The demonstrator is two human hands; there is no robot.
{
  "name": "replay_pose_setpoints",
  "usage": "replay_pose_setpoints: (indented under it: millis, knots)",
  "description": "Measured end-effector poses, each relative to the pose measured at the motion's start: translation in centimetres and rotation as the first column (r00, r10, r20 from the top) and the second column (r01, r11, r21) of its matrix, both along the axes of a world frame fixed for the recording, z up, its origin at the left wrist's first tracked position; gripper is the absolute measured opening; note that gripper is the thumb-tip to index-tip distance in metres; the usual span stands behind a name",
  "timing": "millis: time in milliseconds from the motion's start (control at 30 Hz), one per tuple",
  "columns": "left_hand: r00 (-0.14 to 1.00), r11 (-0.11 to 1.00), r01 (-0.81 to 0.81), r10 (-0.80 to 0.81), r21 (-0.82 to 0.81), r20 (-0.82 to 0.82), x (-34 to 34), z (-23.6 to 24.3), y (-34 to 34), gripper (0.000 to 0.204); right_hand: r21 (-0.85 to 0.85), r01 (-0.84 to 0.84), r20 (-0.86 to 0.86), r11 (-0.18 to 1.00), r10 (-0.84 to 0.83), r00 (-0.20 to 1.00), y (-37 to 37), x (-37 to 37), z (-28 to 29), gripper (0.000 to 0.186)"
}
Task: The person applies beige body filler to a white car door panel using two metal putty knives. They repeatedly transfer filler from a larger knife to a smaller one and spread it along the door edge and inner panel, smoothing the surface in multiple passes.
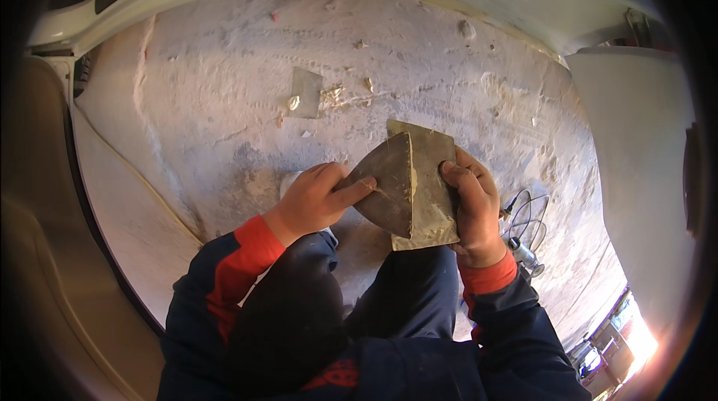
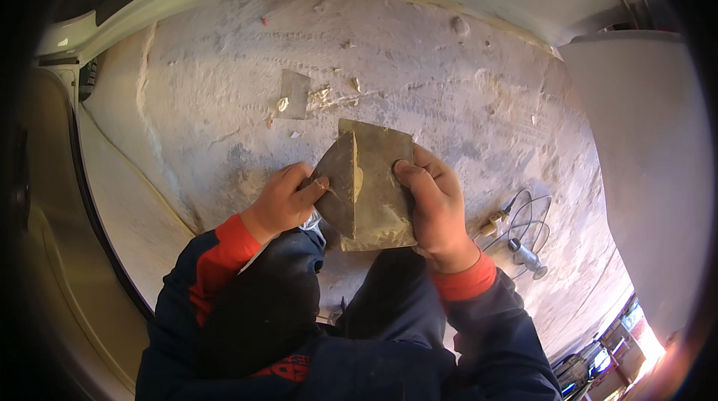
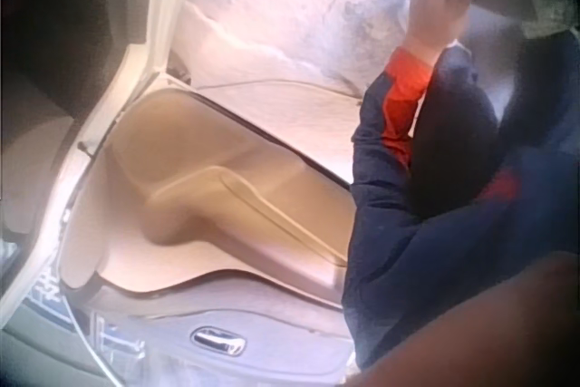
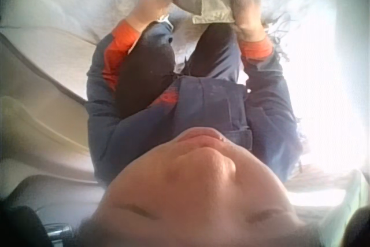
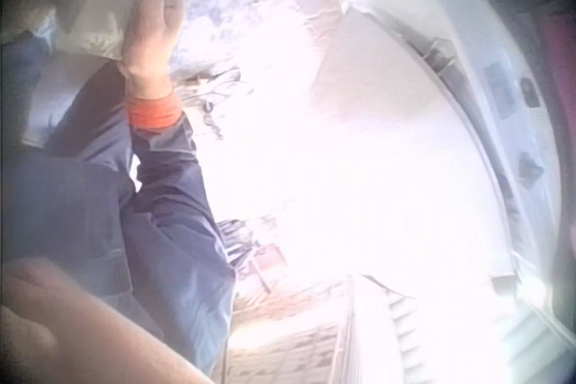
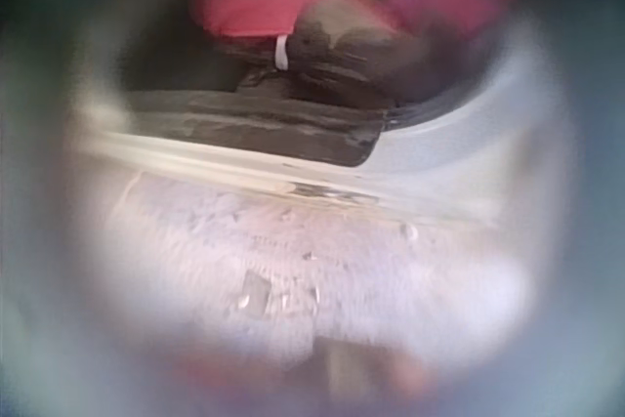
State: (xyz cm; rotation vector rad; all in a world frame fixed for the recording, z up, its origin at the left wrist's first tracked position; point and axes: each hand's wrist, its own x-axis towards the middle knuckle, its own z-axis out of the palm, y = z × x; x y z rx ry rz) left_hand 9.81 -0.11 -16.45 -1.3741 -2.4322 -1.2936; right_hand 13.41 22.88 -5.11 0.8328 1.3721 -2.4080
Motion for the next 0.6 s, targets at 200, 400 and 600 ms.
replay_pose_setpoints:
  millis: [200,400,600]
  knots:
    - [0.967,0.940,0.248,-0.253,-0.235,0.007,-0.7,-1.0,-1.1,0.057,-0.109,0.134,-0.043,0.985,-0.139,0.989,2.0,0.7,1.4,0.044]
    - [0.098,0.965,0.124,-0.244,0.231,0.965,-0.8,2.3,-1.0,0.024,0.484,0.465,-0.596,0.741,-0.110,0.796,4.3,-0.7,0.1,0.036]
    - [-0.171,0.902,0.132,-0.388,0.412,0.906,-2.1,5.7,-1.4,0.026,0.931,0.287,-0.353,0.226,0.760,0.546,4.4,0.1,1.0,0.049]
